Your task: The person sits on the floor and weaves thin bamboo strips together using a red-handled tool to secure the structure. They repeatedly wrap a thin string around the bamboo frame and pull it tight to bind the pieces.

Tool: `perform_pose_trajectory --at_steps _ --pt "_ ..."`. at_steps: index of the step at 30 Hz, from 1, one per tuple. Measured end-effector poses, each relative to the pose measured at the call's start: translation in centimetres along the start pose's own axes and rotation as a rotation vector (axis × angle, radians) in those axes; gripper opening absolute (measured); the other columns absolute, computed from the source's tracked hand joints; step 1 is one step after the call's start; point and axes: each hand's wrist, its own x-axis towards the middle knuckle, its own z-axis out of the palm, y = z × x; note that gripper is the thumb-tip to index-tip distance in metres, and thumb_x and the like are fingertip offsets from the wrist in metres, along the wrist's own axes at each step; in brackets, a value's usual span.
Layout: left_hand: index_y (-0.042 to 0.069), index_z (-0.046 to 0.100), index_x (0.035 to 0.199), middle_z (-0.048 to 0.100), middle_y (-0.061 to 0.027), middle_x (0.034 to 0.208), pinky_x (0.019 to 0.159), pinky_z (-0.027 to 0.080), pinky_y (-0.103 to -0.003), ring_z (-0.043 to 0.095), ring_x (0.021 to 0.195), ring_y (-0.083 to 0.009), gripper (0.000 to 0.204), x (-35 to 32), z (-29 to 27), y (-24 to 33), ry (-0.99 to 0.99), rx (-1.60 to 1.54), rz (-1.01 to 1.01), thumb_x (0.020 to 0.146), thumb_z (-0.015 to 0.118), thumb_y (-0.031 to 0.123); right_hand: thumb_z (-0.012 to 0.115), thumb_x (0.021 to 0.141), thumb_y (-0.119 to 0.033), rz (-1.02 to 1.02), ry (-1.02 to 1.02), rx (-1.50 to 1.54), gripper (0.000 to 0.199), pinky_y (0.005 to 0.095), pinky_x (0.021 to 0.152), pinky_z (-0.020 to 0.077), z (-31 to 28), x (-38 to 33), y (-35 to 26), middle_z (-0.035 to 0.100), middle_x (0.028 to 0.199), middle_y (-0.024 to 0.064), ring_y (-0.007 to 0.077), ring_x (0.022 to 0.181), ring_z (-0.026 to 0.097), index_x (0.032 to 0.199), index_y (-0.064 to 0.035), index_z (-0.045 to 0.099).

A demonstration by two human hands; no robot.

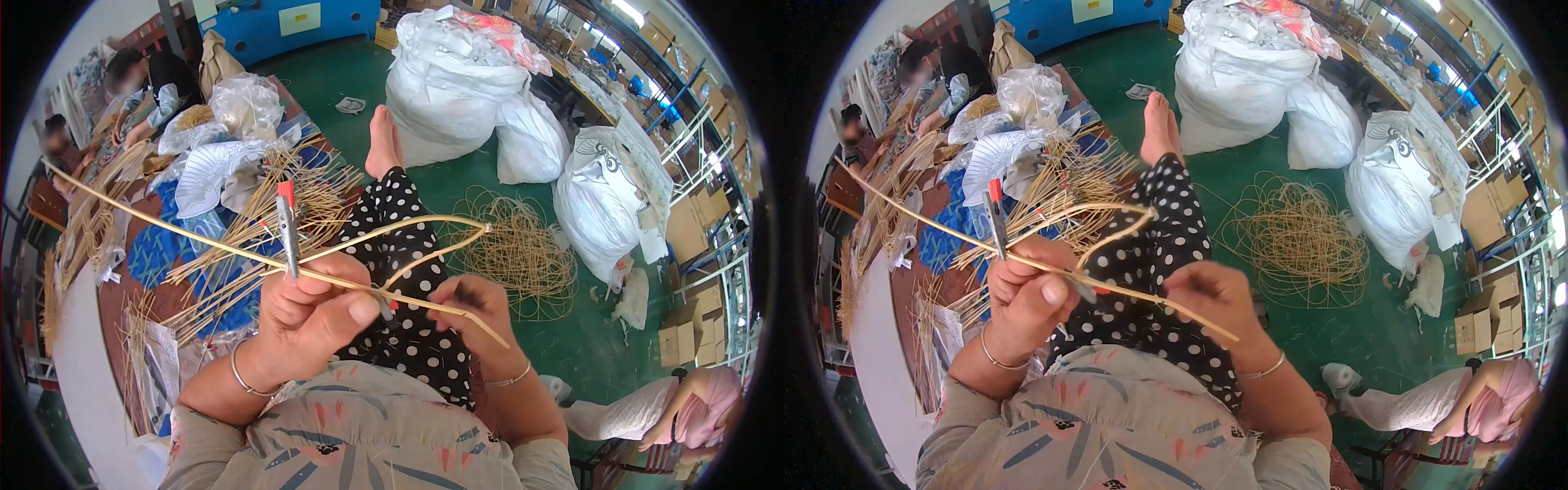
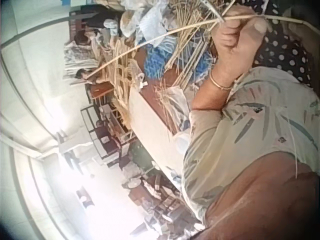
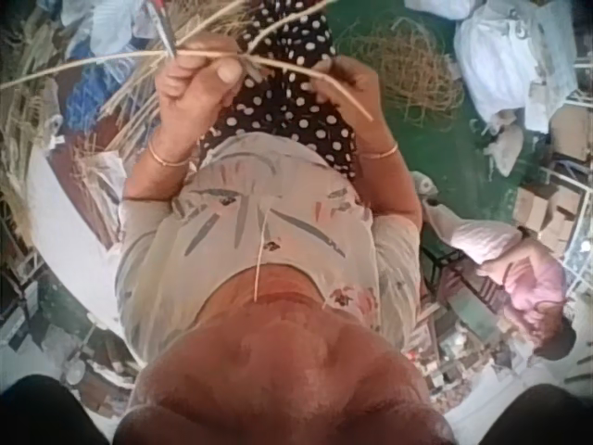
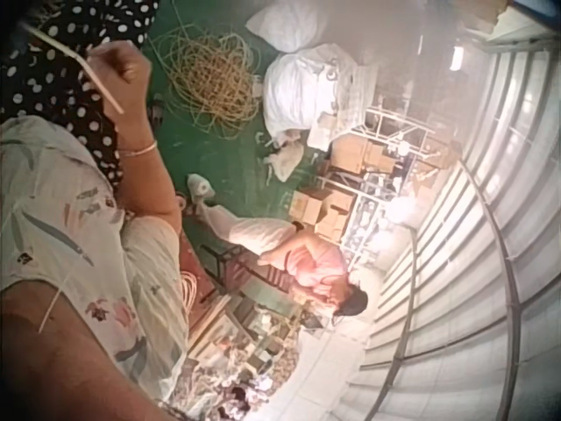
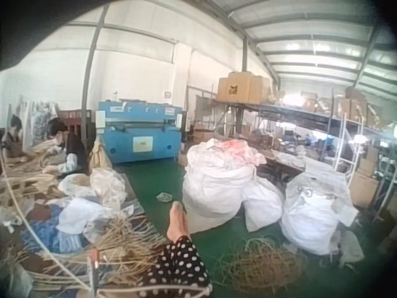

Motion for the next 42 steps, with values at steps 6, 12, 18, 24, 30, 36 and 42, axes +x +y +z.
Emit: perform_pose_trajectory --at_steps 6,12,18,24,30,36,42 --pt "-0.002 0.053 0.093 0.056 -0.0044 0.077 0.054 0.041 -0.021 0.052 0.065 -0.0076 0.018 0.4 1.2 0.6 -0.115 0.157 -0.043 0.078 0.059 0.003 0.056 0.077 -0.007 -0.213 -0.129 0.177 0.011 0.0179 0.051 0.0423 -0.7 0.9 -3.9 0.058 0.069 0.0058 0.0086 0.056 0.052 0.083 0.0018 0.058" --pt "0.001 0.057 0.087 0.059 -0.0096 0.077 0.055 0.043 -0.029 0.057 0.066 -0.0143 0.021 -0.2 1.6 2.1 -0.776 0.428 0.252 0.078 0.059 0.020 0.057 0.078 -0.012 -0.332 -0.746 0.183 0.012 0.0234 0.051 0.0399 2.4 0.0 -8.7 0.057 0.070 0.0043 0.0101 0.060 0.053 0.084 -0.0019 0.059" --pt "0.000 0.056 0.088 0.057 -0.0098 0.073 0.048 0.041 -0.030 0.055 0.058 -0.0199 0.023 0.4 2.6 2.2 -0.970 0.170 0.189 0.078 0.055 0.021 0.064 0.076 -0.020 -0.470 -1.075 0.407 0.037 0.0313 0.058 0.0455 3.6 -0.9 -7.8 0.061 0.088 0.0191 0.0294 0.071 0.060 0.097 0.0090 0.055" --pt "-0.001 0.056 0.089 0.054 -0.0101 0.068 0.041 0.039 -0.031 0.054 0.050 -0.0254 0.025 0.3 3.4 2.7 -0.957 0.079 0.181 0.079 0.052 0.022 0.061 0.078 -0.031 -0.524 -1.145 0.552 0.041 0.0315 0.054 0.0439 4.1 -1.2 -6.8 0.060 0.081 0.0172 0.0285 0.066 0.058 0.091 0.0075 0.056" --pt "0.002 0.056 0.092 0.058 -0.0099 0.076 0.050 0.045 -0.032 0.058 0.061 -0.0247 0.020 1.2 3.0 2.6 -0.885 0.300 0.227 0.078 0.057 0.016 0.062 0.068 -0.007 -1.052 -0.505 -0.274 0.012 0.0293 0.045 0.0382 1.9 0.4 -8.9 0.054 0.060 0.0071 0.0208 0.050 0.052 0.077 0.0008 0.059" --pt "-0.003 0.056 0.093 0.059 -0.0119 0.080 0.059 0.047 -0.028 0.060 0.068 -0.0216 0.021 1.3 2.2 1.9 -0.461 0.371 0.159 0.075 0.063 0.007 0.064 0.063 -0.004 -0.670 -0.290 -0.235 0.014 0.0236 0.048 0.0373 1.8 1.7 -5.9 0.054 0.065 0.0017 0.0127 0.056 0.051 0.073 -0.0054 0.055" --pt "0.000 0.059 0.080 0.059 -0.0074 0.067 0.053 0.042 -0.025 0.055 0.058 -0.0144 0.026 0.1 3.5 2.4 -0.093 0.233 -0.022 0.073 0.067 0.024 0.066 0.063 0.001 -0.091 -0.250 0.311 0.011 0.0189 0.047 0.0343 3.7 0.0 -3.9 0.054 0.061 -0.0026 0.0027 0.055 0.046 0.067 -0.0023 0.056"
